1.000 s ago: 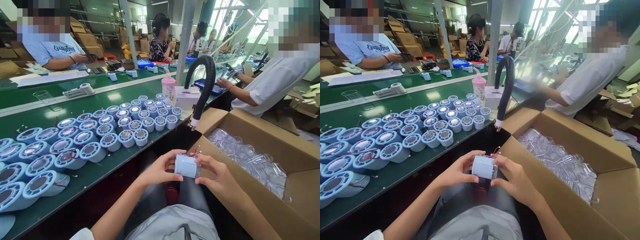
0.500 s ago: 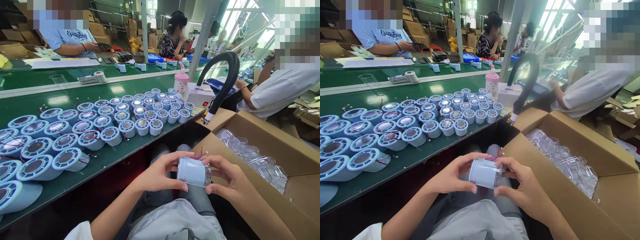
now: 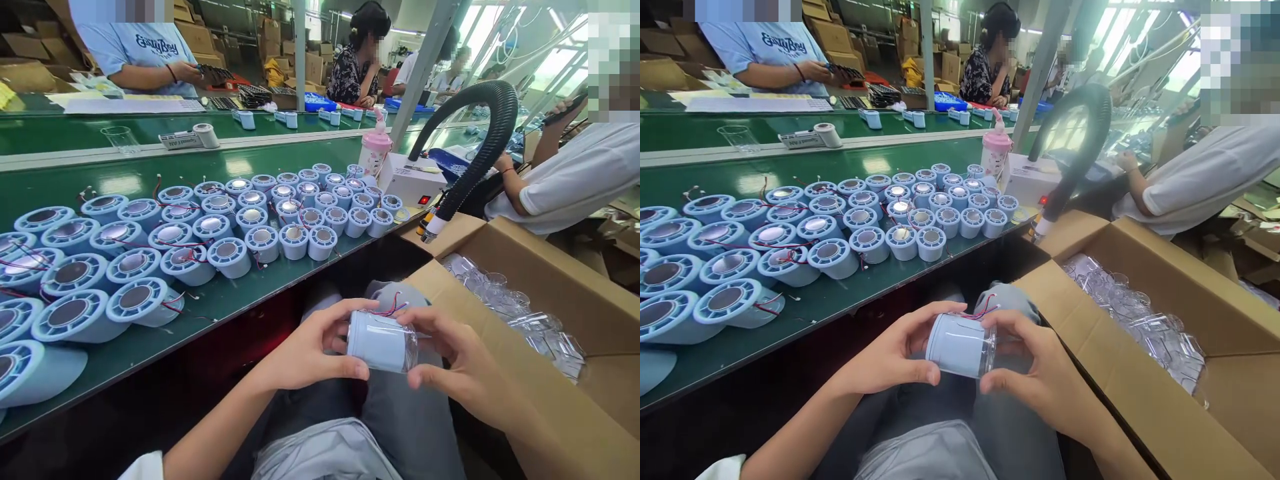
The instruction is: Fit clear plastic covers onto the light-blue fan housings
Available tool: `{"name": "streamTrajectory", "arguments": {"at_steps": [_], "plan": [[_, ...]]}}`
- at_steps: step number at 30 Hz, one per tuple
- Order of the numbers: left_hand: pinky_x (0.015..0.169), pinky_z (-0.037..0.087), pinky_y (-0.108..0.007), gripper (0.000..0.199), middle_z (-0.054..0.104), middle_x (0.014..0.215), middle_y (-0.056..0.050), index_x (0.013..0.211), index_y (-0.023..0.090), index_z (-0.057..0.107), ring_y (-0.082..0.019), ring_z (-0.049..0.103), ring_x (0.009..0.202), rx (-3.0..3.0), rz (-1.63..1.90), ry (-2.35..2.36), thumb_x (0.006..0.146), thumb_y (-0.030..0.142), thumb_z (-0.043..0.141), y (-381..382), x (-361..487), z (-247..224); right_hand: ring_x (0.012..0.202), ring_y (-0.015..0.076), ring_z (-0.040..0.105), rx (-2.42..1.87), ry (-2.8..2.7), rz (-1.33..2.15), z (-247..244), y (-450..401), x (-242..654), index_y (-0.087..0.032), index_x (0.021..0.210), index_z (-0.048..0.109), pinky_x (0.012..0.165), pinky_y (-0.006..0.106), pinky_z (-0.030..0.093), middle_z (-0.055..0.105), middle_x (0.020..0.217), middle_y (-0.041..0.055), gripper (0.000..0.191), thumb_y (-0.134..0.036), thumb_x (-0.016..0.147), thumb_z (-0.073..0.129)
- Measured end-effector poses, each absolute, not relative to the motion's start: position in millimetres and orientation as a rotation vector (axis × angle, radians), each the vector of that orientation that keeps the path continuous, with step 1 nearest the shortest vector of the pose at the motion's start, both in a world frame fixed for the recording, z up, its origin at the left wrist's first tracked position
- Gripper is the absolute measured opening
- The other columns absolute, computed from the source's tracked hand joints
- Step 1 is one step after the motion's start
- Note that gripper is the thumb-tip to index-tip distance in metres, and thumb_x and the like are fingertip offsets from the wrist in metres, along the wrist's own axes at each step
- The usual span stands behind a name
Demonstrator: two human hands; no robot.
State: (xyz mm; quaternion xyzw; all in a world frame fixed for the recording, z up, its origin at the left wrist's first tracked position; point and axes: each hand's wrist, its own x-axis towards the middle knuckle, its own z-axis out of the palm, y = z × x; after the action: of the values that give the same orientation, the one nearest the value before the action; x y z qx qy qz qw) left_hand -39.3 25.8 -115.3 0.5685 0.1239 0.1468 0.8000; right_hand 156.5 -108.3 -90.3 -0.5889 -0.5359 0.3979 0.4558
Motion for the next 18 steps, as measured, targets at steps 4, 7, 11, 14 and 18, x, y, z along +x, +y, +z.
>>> {"name": "streamTrajectory", "arguments": {"at_steps": [4,7,11,14,18], "plan": [[0.086,0.050,-0.031,0.068,0.058,0.127,-0.008,0.127,0.025,0.055,-0.025,0.059,0.107,1.171,0.306,0.292,0.065,0.030,0.083,30,-33,-116,0.105,0.0259,0.063,-1.411,-1.263,1.009,-100,-100,161,-0.028,0.112,0.062,0.086,0.033,0.058,0.063,0.117,0.0046,0.043,-0.039,0.075,0.079],[0.082,0.050,-0.029,0.063,0.060,0.119,-0.008,0.124,0.023,0.057,-0.023,0.059,0.102,1.144,0.307,0.338,0.067,0.029,0.081,30,-26,-118,0.107,0.0284,0.062,-1.405,-1.270,1.011,-110,-100,169,-0.027,0.116,0.061,0.085,0.036,0.058,0.063,0.120,0.0069,0.044,-0.037,0.076,0.077],[0.071,0.052,-0.026,0.051,0.063,0.098,-0.005,0.112,0.019,0.060,-0.018,0.062,0.084,1.076,0.403,0.438,0.067,0.032,0.080,34,-27,-128,0.112,0.0336,0.061,-1.484,-1.246,0.801,-149,-119,203,-0.027,0.119,0.060,0.092,0.045,0.054,0.064,0.121,0.0114,0.047,-0.034,0.074,0.076],[0.053,0.052,-0.026,0.049,0.067,0.082,-0.007,0.103,0.015,0.058,-0.020,0.065,0.068,0.940,0.538,0.535,0.069,0.047,0.073,45,-44,-140,0.089,0.0352,0.069,-1.400,-0.693,0.471,-210,-132,242,-0.027,0.102,0.061,0.068,0.047,0.060,0.070,0.101,0.0124,0.041,-0.046,0.068,0.076],[0.045,0.049,-0.024,0.049,0.069,0.075,-0.008,0.099,0.013,0.059,-0.019,0.063,0.058,0.709,0.839,0.785,0.069,0.050,0.068,54,-79,-149,0.080,0.0296,0.067,-1.527,-0.491,0.491,-301,-146,273,-0.026,0.097,0.052,0.072,0.051,0.055,0.067,0.093,0.0071,0.040,-0.059,0.074,0.060]]}}
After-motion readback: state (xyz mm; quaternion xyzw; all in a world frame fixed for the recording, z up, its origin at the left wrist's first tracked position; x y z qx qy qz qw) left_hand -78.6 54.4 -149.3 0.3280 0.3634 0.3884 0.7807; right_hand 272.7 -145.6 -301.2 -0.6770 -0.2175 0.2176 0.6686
